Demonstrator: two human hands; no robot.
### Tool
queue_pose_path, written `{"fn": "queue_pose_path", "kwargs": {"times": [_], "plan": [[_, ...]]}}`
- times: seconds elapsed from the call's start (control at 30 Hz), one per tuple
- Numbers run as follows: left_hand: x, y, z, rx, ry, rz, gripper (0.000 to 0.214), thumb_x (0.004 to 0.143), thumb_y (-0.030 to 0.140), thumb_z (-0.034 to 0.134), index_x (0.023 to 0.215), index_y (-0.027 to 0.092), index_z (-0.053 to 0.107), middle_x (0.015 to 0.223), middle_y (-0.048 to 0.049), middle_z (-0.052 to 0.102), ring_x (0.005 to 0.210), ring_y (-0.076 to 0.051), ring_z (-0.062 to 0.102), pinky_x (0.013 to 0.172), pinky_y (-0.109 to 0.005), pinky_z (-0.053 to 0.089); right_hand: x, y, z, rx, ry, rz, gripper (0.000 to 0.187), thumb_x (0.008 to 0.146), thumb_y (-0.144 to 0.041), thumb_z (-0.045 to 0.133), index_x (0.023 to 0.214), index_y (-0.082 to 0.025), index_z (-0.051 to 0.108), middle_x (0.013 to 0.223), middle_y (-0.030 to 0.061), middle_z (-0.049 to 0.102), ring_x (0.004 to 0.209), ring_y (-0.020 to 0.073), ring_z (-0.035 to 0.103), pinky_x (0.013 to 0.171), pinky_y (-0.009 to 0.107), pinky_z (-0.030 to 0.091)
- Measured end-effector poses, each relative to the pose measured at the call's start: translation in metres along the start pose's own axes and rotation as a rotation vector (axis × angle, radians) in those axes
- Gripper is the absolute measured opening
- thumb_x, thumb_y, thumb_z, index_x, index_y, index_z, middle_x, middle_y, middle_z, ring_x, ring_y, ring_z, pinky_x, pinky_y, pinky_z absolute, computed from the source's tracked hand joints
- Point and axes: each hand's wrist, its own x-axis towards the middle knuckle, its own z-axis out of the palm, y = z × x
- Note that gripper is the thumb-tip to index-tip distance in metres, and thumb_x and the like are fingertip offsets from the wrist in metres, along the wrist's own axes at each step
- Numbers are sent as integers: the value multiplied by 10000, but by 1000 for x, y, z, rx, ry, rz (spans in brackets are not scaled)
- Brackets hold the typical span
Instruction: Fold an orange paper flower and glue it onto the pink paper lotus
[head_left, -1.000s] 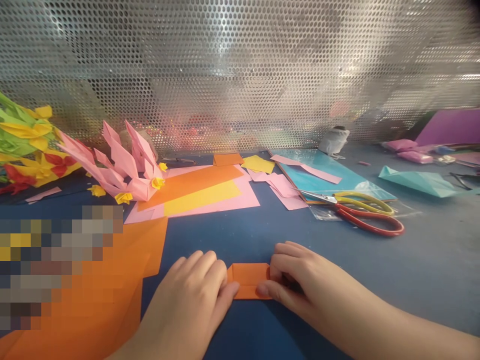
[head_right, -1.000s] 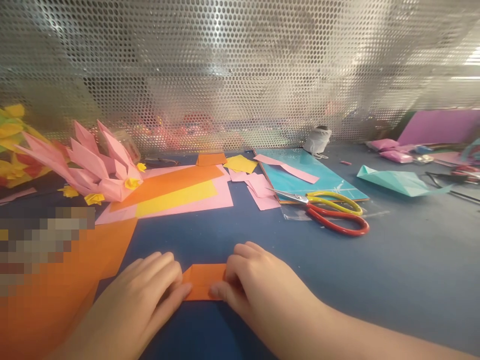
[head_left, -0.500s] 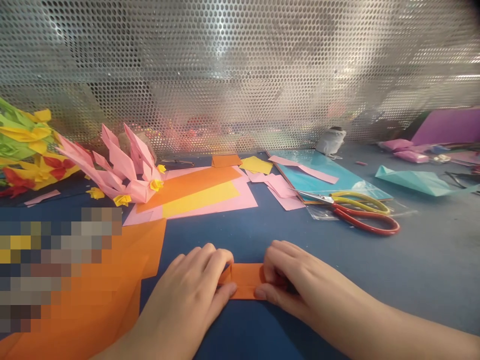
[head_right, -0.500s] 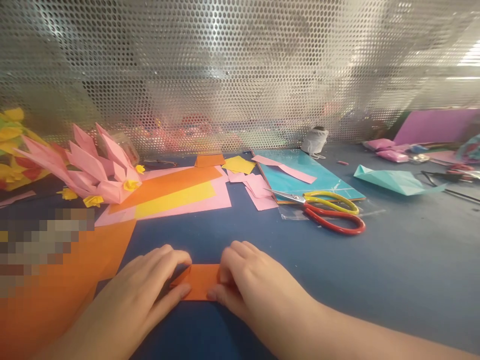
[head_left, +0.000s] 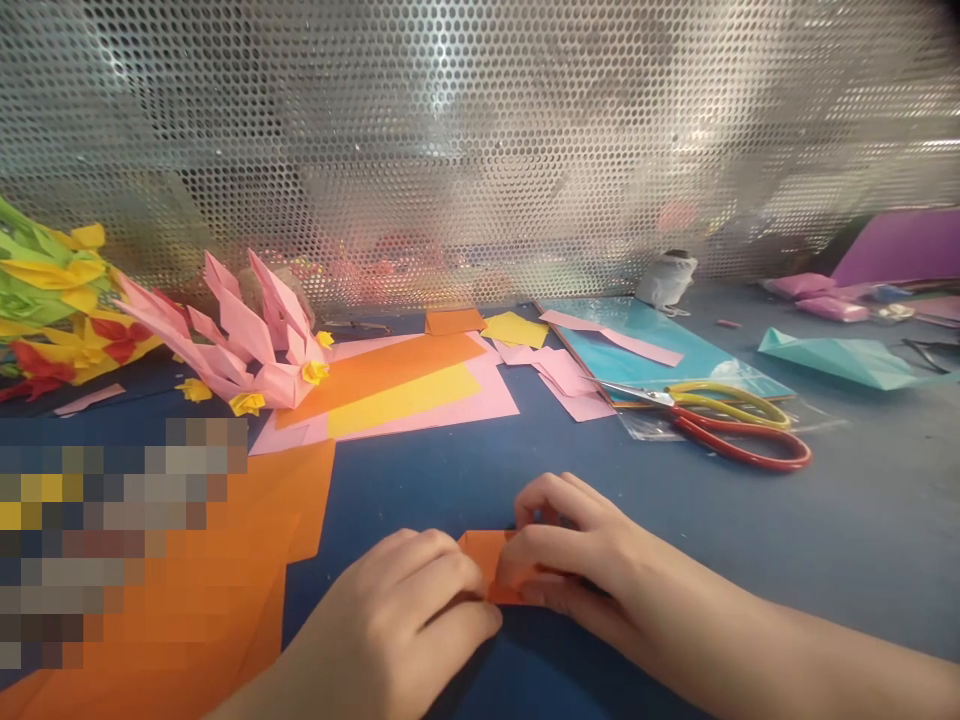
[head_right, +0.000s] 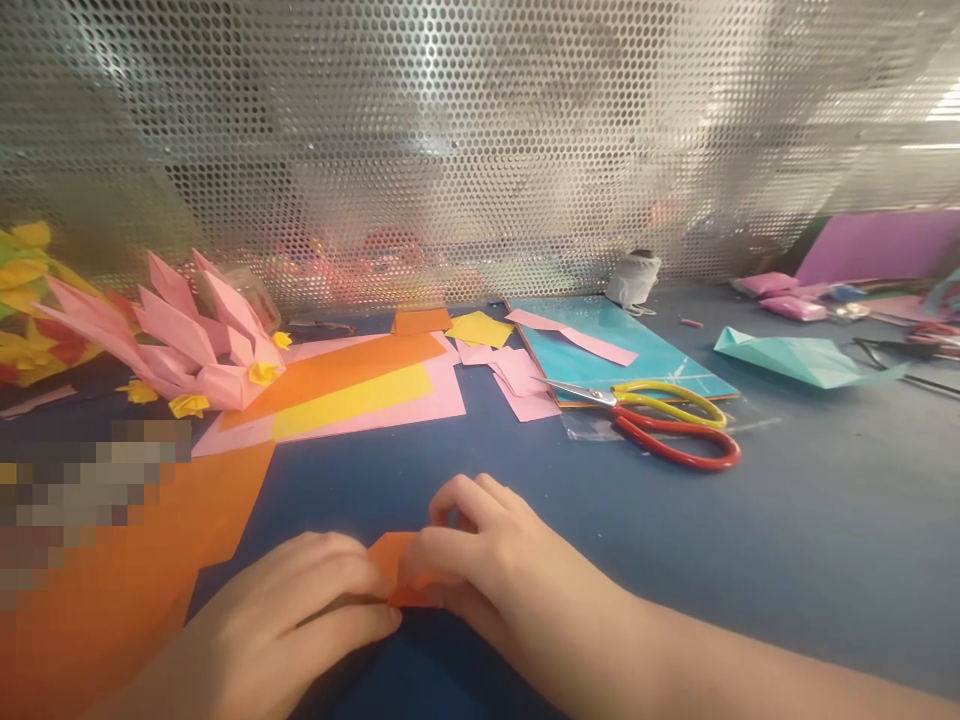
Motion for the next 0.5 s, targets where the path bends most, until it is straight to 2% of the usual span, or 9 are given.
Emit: {"fn": "queue_pose_path", "kwargs": {"times": [0.13,0.23,0.33,0.43,0.5], "plan": [[-2,4,-2,54,103,20,370,958,67,287,961,179,640,794,-32,684,747,-176,599,709,-285,463,-1,2,-5,-79,-14,-112,298,941,-147,482,980,-320,722,1019,58,539,868,175,519,788,305,454],[-3,6,-3,61,74,-19,336,946,75,329,958,181,648,793,-26,677,726,-177,590,689,-293,465,-3,4,-10,-177,-43,-173,334,939,-147,475,1052,-353,713,999,70,579,855,195,510,776,343,442],[-4,7,-7,31,-13,-108,325,925,74,370,961,211,663,789,-21,642,721,-176,570,663,-289,469,-4,1,-16,-141,-86,-117,398,870,-65,519,1057,-359,712,976,55,594,873,195,523,779,332,456],[-3,6,-11,11,-68,-184,365,913,68,378,965,263,682,783,-22,603,709,-175,546,648,-288,468,-3,-4,-24,-84,-137,-28,538,719,48,543,1012,-367,722,912,22,587,849,185,532,777,323,473],[-2,5,-13,18,-79,-201,391,906,55,371,943,277,691,775,-24,590,707,-182,531,638,-298,460,-2,-6,-27,-87,-166,-25,593,648,80,539,999,-359,725,875,10,587,821,183,522,769,325,474]]}}
